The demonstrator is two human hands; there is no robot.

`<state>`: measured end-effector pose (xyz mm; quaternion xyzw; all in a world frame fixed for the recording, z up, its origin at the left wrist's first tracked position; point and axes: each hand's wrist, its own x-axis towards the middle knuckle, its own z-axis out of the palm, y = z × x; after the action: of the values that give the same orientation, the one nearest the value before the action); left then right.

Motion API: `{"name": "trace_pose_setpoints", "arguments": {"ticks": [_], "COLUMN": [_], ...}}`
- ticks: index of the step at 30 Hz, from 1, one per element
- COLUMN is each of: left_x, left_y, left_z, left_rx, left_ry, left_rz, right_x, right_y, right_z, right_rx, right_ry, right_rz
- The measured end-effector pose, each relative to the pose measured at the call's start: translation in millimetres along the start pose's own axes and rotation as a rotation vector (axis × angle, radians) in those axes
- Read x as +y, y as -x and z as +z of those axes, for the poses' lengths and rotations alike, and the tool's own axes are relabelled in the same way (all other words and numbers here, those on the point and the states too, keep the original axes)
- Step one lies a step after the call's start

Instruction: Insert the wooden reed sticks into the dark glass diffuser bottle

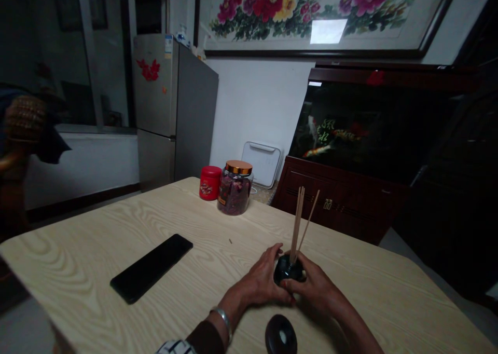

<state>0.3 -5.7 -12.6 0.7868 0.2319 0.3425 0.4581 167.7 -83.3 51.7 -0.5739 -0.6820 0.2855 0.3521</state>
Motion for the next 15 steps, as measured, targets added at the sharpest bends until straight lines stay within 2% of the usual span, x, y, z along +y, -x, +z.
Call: {"name": "trace_pose_setpoints", "arguments": {"ticks": [7, 12, 15], "left_x": [-2, -3, -3], "left_y": [0, 0, 0], "left_z": [1.6, 1.9, 2.8], "left_rx": [0.044, 0.049, 0.06], "left_ry": [0.012, 0.013, 0.023], "left_rz": [-0.047, -0.044, -0.036], "right_x": [47, 64, 67], "right_y": [-37, -65, -65], "right_z": [-14, -27, -23], "right_rx": [0.288, 0.327, 0.404], "right_ry": [0.155, 0.216, 0.264], "right_rz": [0.083, 0.102, 0.084]}}
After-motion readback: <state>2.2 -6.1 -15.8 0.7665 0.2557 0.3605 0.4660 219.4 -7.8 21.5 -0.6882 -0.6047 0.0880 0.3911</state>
